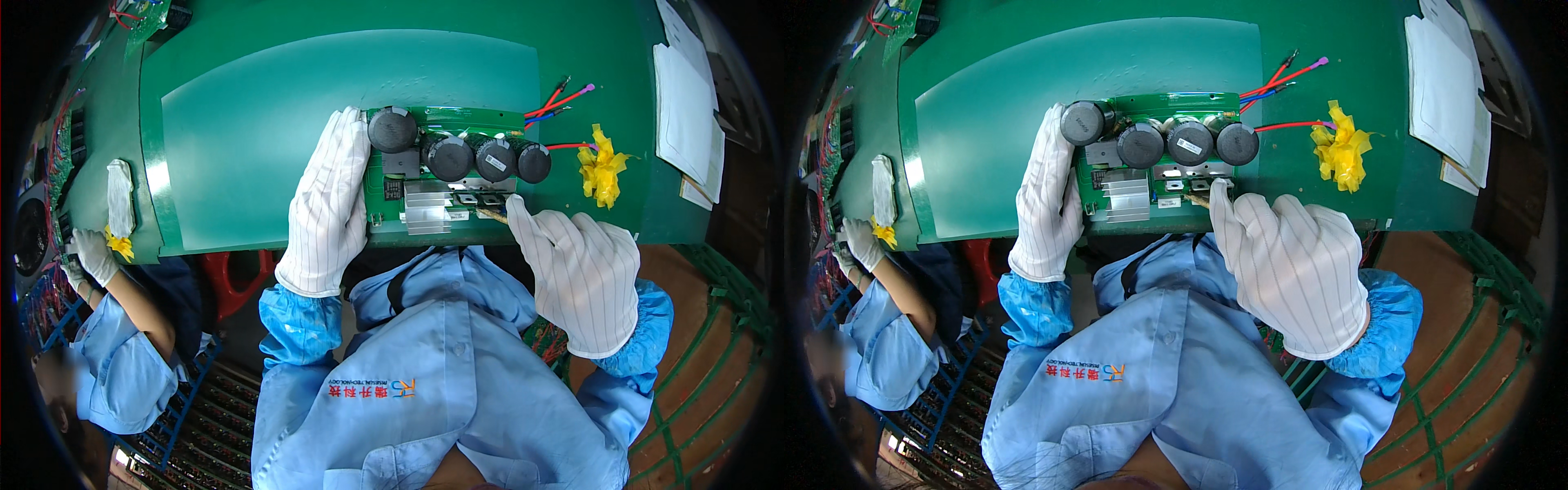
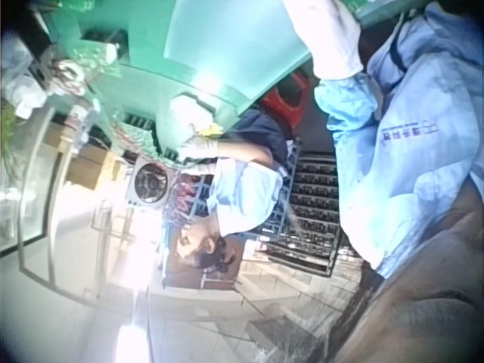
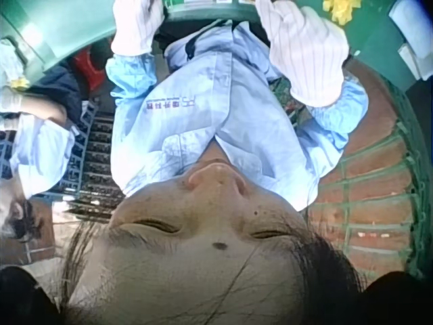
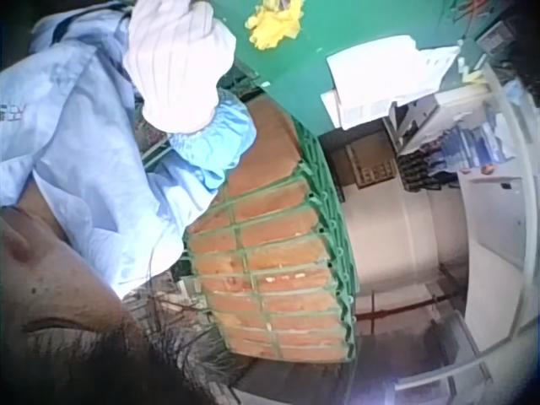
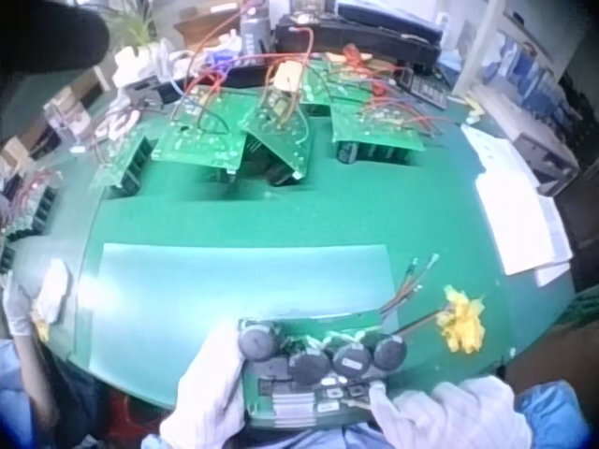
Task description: Assembling components onto circuit boards at a factory workstation.
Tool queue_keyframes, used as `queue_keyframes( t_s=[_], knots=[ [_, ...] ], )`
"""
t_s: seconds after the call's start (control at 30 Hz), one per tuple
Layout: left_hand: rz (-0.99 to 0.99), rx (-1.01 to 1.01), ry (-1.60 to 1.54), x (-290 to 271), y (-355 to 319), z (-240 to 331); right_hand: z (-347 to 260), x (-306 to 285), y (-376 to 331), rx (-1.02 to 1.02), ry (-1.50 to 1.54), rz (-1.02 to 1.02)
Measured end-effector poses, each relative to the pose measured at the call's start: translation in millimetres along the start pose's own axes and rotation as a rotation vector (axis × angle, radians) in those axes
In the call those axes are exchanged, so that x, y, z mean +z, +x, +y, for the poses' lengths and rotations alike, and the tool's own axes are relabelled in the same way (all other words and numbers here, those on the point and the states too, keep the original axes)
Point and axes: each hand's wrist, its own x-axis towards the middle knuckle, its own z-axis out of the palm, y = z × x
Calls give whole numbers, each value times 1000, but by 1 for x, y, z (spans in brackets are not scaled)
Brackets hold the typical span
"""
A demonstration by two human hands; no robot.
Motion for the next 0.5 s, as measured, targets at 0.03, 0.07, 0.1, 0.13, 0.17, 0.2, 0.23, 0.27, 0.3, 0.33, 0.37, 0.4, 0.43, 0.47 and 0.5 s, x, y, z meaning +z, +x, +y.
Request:
queue_keyframes(
  t_s=[0.03, 0.07, 0.1, 0.13, 0.17, 0.2, 0.23, 0.27, 0.3, 0.33, 0.37, 0.4, 0.43, 0.47, 0.5],
  knots=[
    [3, -10, 3, 0, -1, 0, 0, 2, 1, -4, 11, 12],
    [6, -19, 6, -1, -2, 1, 1, 3, 1, -7, 21, 24],
    [8, -28, 8, -1, -3, 1, 1, 5, 1, -6, 34, 40],
    [4, -25, -1, -2, -3, 1, 0, 5, 1, -5, 29, 46],
    [-1, -22, -11, -2, -2, 2, 0, 4, 1, -4, 23, 52],
    [-7, -17, -21, -2, -1, 2, -1, 3, 1, -9, 4, 50],
    [0, -18, -11, -2, -2, 1, 0, 3, 1, -9, -1, 49],
    [6, -18, -1, 0, -3, 0, 0, 2, 1, -9, -6, 47],
    [12, -18, 8, 1, -3, 0, -1, -1, 2, 2, -4, 45],
    [9, -22, 9, 0, -2, 1, -1, -4, 3, 13, -2, 42],
    [7, -25, 11, 0, -1, 2, 0, -8, 3, 6, 66, -15],
    [4, -29, 13, -1, 0, 2, 2, -12, 3, -2, 135, -71],
    [8, -27, 12, -1, 0, 2, 4, -16, 2, -8, 200, -126],
    [13, -26, 11, 0, -1, 1, 7, -15, 0, 45, 247, -87],
    [17, -25, 11, 0, -2, 1, 11, -13, -1, 97, 295, -49]
  ],
)
